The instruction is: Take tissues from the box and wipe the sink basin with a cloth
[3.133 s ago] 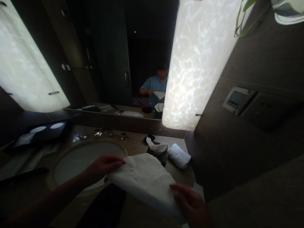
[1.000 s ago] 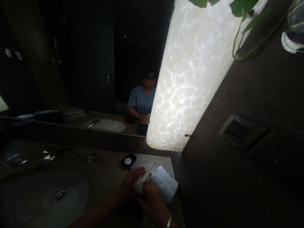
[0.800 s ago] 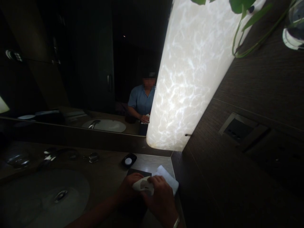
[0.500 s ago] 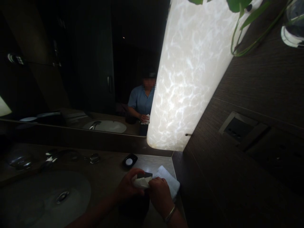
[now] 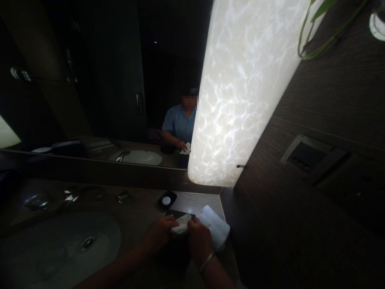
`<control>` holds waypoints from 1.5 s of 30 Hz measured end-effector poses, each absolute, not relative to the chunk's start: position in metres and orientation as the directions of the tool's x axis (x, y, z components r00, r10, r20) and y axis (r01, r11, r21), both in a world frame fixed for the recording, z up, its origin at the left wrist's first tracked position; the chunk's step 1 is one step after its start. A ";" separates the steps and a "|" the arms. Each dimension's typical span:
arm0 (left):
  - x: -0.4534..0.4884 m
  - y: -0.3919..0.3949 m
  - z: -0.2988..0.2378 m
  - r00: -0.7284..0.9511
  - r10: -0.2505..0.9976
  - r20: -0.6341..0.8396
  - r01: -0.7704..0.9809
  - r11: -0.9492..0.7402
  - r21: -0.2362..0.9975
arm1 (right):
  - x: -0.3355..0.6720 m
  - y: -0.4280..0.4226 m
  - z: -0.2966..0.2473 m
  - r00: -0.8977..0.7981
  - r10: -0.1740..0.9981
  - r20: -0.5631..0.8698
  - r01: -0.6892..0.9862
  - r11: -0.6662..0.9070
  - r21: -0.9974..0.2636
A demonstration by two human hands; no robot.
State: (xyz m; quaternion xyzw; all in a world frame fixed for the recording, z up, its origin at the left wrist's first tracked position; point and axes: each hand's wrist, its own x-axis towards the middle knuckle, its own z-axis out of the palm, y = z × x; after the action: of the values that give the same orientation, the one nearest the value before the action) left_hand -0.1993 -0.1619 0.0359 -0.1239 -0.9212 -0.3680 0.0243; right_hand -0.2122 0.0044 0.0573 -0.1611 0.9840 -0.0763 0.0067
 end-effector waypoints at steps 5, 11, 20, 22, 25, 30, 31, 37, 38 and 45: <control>-0.195 -0.161 -0.005 -0.915 0.304 0.267 0.404 0.715 0.570 | -0.197 0.009 0.018 -0.852 -0.503 0.148 -0.524 0.810 -0.264; -0.202 -0.184 -0.005 -0.722 0.635 0.276 0.692 0.641 0.334 | -0.200 0.014 0.030 -0.812 -0.583 0.027 -0.566 0.775 -0.283; -0.220 -0.182 0.004 -0.750 0.625 0.215 0.627 0.570 0.531 | -0.209 0.004 0.037 -0.912 -0.411 0.001 -0.372 0.824 -0.428; -0.218 -0.185 0.000 -0.771 0.570 0.284 0.628 0.607 0.487 | -0.209 0.007 0.036 -0.931 -0.364 0.007 -0.319 0.805 -0.500; -0.217 -0.184 0.006 -0.831 0.509 0.224 0.553 0.713 0.431 | -0.209 0.009 0.031 -0.934 -0.356 0.014 -0.313 0.802 -0.508; -0.218 -0.175 0.019 -0.912 0.386 0.141 0.398 0.745 0.535 | -0.212 0.005 0.023 -0.936 -0.343 0.077 -0.328 0.774 -0.541; -0.218 -0.173 0.018 -0.929 0.342 0.142 0.358 0.734 0.578 | -0.212 0.004 0.022 -0.935 -0.344 0.088 -0.336 0.773 -0.539; -0.213 -0.167 -0.008 -0.970 0.184 0.162 0.243 0.640 0.729 | -0.212 0.004 0.017 -0.934 -0.354 0.046 -0.320 0.774 -0.546; -0.212 -0.166 -0.010 -0.972 0.168 0.165 0.234 0.593 0.770 | -0.212 0.003 0.016 -0.936 -0.352 0.028 -0.307 0.772 -0.556; -0.210 -0.169 -0.013 -0.979 0.123 0.161 0.203 0.560 0.803 | -0.209 0.001 0.018 -0.926 -0.371 0.072 -0.342 0.741 -0.578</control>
State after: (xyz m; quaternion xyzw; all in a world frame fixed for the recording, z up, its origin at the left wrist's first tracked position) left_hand -0.2097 -0.1688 -0.0129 -0.0924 -0.8820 -0.4600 0.0433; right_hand -0.2092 0.0008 0.0176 -0.1910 0.9327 -0.3051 0.0239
